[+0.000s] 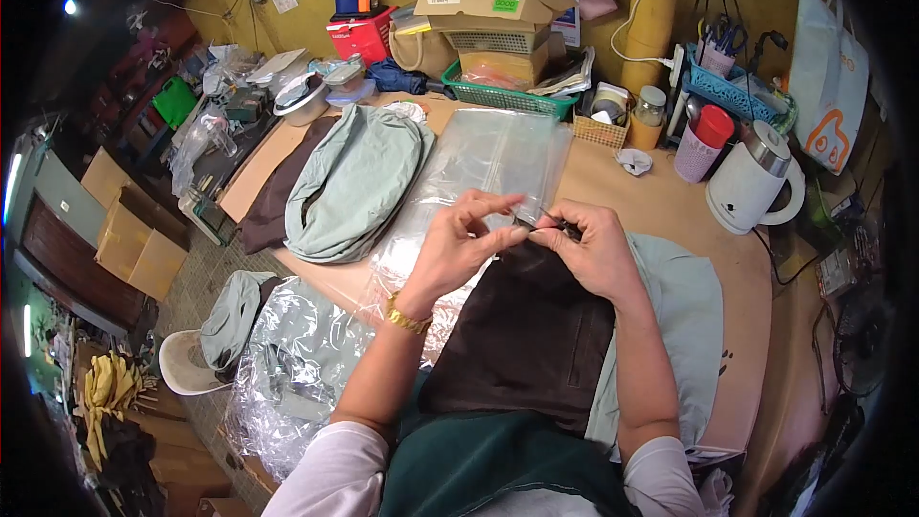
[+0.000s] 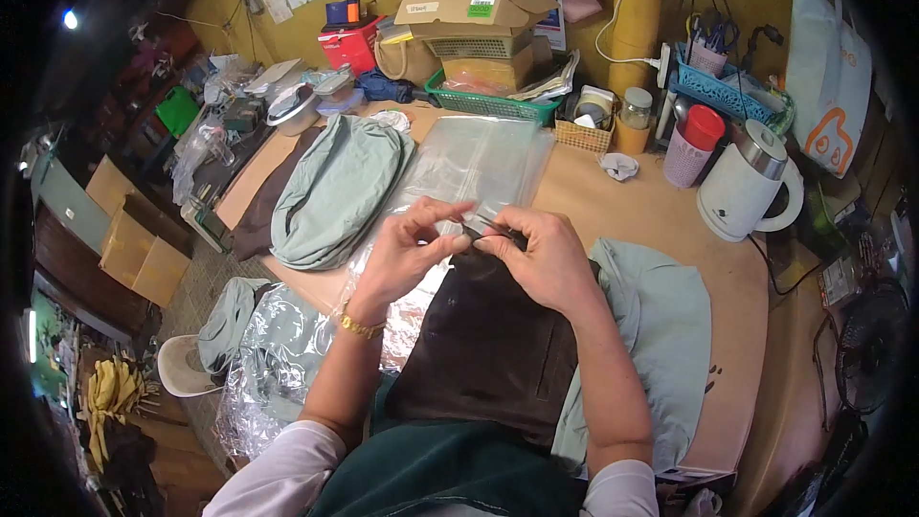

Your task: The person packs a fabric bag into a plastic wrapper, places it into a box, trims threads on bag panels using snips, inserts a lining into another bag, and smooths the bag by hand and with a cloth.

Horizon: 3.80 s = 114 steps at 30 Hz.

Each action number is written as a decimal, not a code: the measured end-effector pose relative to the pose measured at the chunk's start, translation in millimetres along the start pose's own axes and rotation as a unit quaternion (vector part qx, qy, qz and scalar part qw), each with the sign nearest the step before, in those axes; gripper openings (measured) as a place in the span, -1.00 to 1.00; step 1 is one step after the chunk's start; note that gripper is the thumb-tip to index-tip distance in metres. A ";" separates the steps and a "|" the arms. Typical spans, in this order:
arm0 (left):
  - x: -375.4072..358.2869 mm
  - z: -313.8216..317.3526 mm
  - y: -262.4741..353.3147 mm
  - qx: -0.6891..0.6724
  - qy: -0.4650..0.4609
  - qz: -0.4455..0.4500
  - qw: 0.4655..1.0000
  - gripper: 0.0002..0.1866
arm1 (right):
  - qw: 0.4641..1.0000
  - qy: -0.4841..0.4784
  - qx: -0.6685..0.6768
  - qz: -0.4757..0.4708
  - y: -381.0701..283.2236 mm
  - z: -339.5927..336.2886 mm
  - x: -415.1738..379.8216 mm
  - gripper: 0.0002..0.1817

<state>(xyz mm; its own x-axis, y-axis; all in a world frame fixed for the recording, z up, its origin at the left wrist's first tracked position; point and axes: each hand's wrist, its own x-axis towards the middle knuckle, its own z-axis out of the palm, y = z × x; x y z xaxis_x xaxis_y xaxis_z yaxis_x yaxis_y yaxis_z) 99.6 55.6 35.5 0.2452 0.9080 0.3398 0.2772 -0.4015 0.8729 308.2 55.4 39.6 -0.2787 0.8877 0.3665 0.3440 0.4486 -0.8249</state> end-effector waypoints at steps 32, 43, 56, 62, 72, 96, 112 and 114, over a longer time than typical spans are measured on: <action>-16.2 18.5 -12.0 -0.523 0.021 -0.115 0.844 -0.86 | 0.939 0.132 -0.279 -0.152 -46.5 6.2 -19.9 -0.64; -17.6 33.7 2.3 -0.448 0.066 -0.086 0.887 -0.84 | 0.865 0.226 -0.379 -0.240 -41.4 20.8 -20.0 -0.76; -28.8 37.1 17.3 -0.413 0.023 -0.075 0.907 -0.85 | 0.961 0.190 -0.154 -0.128 -33.8 1.3 -13.2 -0.80; -13.7 4.3 -4.8 -0.217 0.136 -0.014 0.967 -0.63 | 0.983 -0.018 0.176 0.045 18.3 -12.8 8.5 -0.84; -4.4 16.6 -14.8 -0.150 0.001 -0.071 0.986 -0.81 | 0.990 -0.067 0.116 0.043 17.8 -3.8 6.8 -0.80; -16.2 13.0 -30.4 -0.569 -0.003 -0.129 0.812 -0.88 | 0.898 0.180 -0.319 -0.245 -21.9 27.9 -5.6 -0.73; -25.5 -1.0 -24.4 -0.407 0.015 -0.076 0.910 -0.58 | 0.995 0.067 -0.002 -0.070 21.0 10.2 9.2 -0.82; -19.7 -16.6 -29.4 -0.241 0.215 -0.082 0.943 -0.70 | 0.998 0.057 0.002 -0.015 20.4 6.9 9.4 -0.83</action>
<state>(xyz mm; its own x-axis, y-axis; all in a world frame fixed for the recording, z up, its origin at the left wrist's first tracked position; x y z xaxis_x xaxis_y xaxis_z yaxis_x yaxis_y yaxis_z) 71.2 51.6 8.9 -0.1919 0.9597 0.2054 -0.2019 -0.2434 0.9487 306.4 72.2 23.3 -0.1840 0.8801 0.4377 0.3335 0.4748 -0.8145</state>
